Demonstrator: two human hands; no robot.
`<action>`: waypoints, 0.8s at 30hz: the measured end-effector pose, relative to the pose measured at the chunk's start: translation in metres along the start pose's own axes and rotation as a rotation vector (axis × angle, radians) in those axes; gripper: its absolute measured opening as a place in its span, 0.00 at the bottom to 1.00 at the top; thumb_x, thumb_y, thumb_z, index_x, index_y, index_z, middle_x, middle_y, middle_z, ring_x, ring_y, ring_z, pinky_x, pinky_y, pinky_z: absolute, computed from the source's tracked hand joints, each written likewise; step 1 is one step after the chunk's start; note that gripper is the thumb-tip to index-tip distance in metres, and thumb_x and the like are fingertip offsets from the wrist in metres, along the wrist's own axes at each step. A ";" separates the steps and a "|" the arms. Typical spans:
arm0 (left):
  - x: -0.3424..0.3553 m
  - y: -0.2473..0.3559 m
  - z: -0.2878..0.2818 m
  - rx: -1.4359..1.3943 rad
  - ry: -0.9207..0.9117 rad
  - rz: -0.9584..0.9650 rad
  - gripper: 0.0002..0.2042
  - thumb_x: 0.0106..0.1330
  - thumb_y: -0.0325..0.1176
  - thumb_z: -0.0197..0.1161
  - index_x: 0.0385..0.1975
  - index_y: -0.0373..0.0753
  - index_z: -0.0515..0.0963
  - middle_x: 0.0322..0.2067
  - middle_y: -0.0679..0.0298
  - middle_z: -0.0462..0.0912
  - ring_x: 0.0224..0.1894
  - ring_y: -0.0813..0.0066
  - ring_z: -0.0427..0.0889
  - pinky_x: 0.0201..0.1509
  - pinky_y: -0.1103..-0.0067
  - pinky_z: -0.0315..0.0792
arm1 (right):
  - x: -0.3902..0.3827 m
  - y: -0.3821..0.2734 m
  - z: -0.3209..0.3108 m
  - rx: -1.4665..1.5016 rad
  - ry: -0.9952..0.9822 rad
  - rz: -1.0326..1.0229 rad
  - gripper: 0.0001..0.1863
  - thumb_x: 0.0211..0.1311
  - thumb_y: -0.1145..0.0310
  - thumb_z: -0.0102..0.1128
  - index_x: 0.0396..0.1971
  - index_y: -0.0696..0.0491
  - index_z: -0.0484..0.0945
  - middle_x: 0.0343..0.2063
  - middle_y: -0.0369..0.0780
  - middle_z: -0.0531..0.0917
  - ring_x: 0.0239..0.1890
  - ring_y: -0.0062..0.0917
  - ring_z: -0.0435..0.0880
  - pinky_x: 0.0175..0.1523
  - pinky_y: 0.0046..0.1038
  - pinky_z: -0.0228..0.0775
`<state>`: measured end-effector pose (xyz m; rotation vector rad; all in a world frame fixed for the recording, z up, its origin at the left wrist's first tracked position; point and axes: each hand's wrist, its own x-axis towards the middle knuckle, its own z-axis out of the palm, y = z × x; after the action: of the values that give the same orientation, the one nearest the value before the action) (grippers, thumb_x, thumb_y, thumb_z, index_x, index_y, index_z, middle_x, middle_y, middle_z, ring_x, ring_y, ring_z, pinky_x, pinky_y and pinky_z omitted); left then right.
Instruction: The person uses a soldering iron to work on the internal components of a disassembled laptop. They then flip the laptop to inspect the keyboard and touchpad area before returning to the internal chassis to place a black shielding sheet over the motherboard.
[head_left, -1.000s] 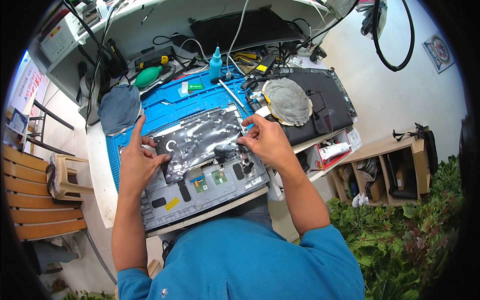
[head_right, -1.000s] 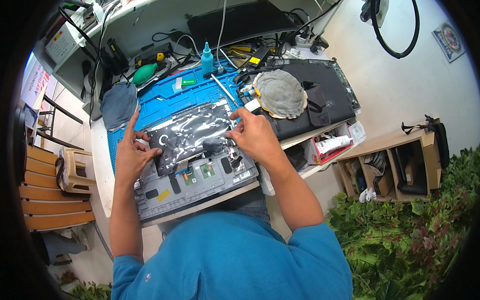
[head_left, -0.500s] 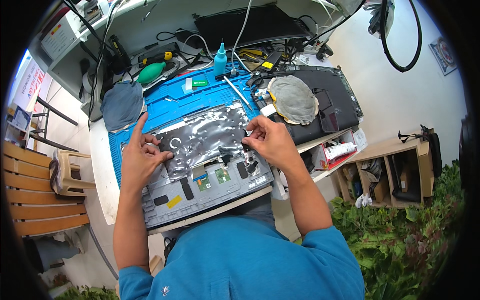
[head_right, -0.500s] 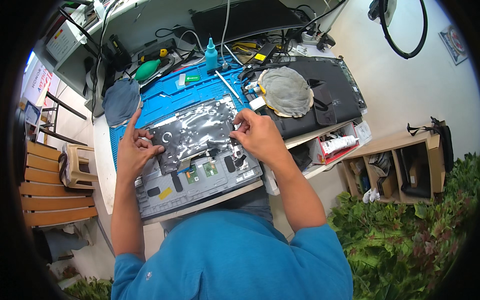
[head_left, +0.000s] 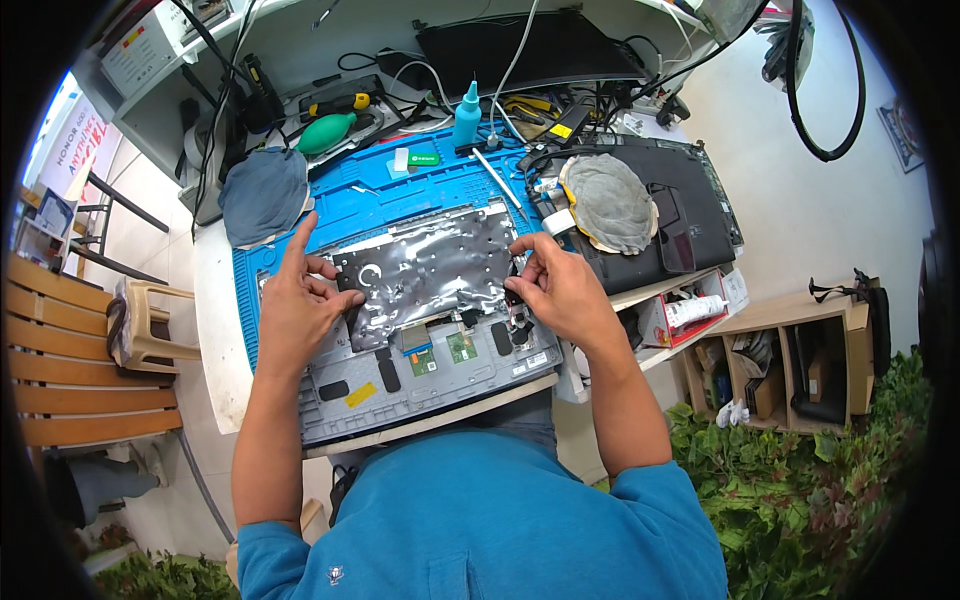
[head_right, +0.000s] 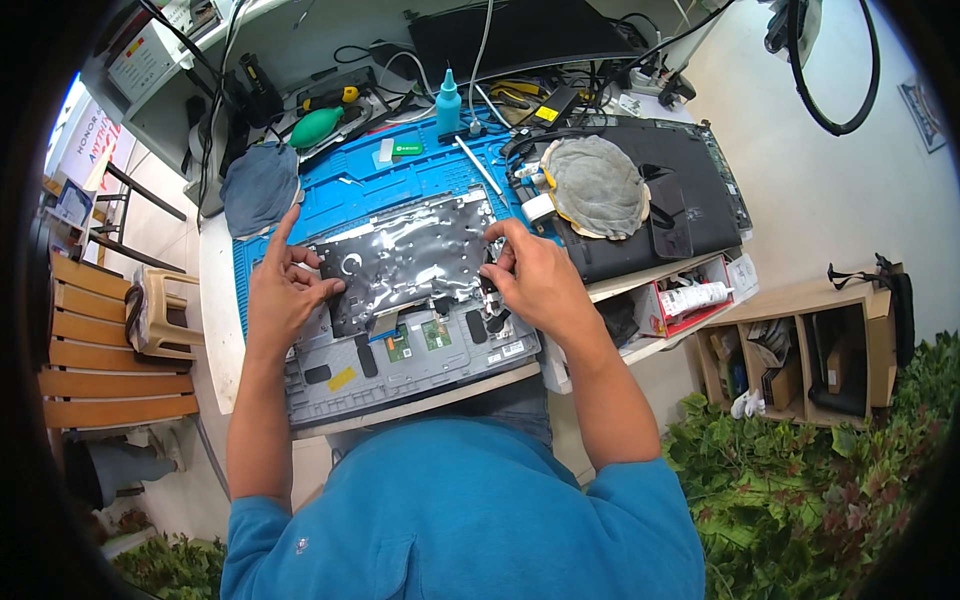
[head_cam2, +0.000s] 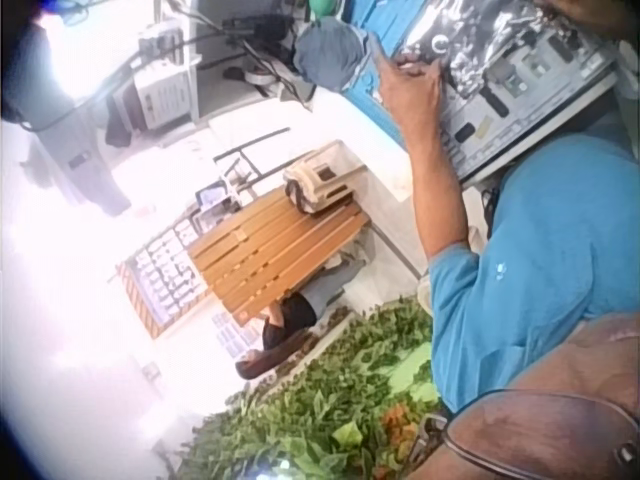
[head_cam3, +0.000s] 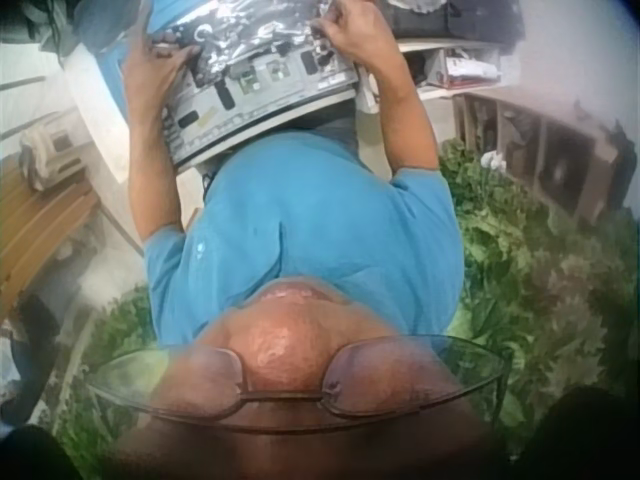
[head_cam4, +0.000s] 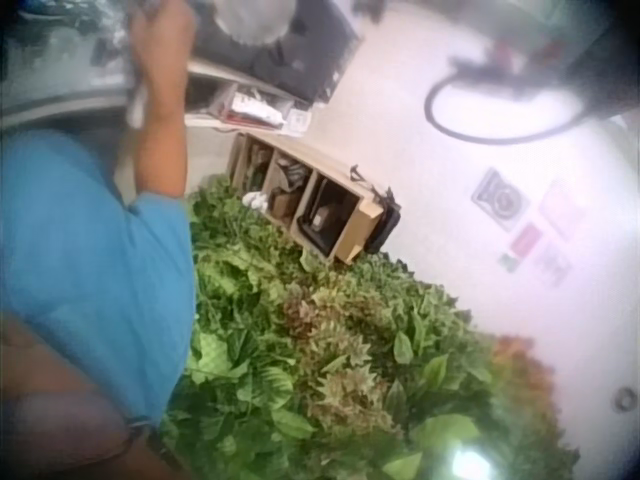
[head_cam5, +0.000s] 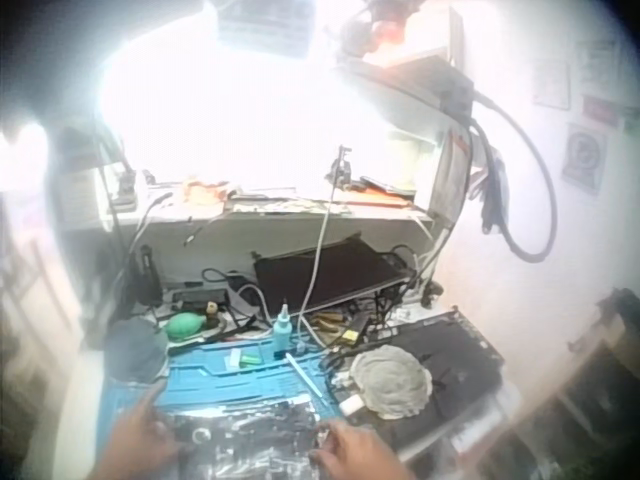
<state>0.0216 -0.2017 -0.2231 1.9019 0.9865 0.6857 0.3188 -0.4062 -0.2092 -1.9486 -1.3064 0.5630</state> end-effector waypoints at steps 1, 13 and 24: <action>0.000 0.000 0.000 0.005 0.002 -0.002 0.57 0.51 0.21 0.89 0.85 0.50 0.65 0.39 0.63 0.87 0.31 0.84 0.86 0.35 0.81 0.83 | 0.000 0.001 0.000 -0.005 0.001 -0.009 0.21 0.66 0.71 0.77 0.57 0.55 0.81 0.27 0.42 0.87 0.31 0.40 0.88 0.40 0.41 0.77; -0.003 0.000 0.001 -0.001 0.016 -0.015 0.57 0.51 0.20 0.89 0.84 0.49 0.66 0.38 0.63 0.87 0.31 0.84 0.86 0.35 0.82 0.81 | 0.001 0.006 0.004 -0.034 0.053 -0.033 0.19 0.66 0.70 0.78 0.54 0.53 0.83 0.27 0.43 0.87 0.30 0.41 0.88 0.39 0.41 0.77; -0.003 0.005 -0.001 -0.021 0.013 -0.064 0.56 0.51 0.18 0.88 0.85 0.47 0.66 0.39 0.63 0.86 0.32 0.85 0.85 0.36 0.84 0.81 | 0.002 0.008 0.004 0.032 0.050 -0.049 0.17 0.66 0.72 0.77 0.53 0.53 0.86 0.28 0.43 0.88 0.29 0.38 0.89 0.39 0.38 0.79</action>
<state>0.0214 -0.2053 -0.2190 1.8422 1.0398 0.6688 0.3213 -0.4051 -0.2179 -1.8879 -1.3033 0.5051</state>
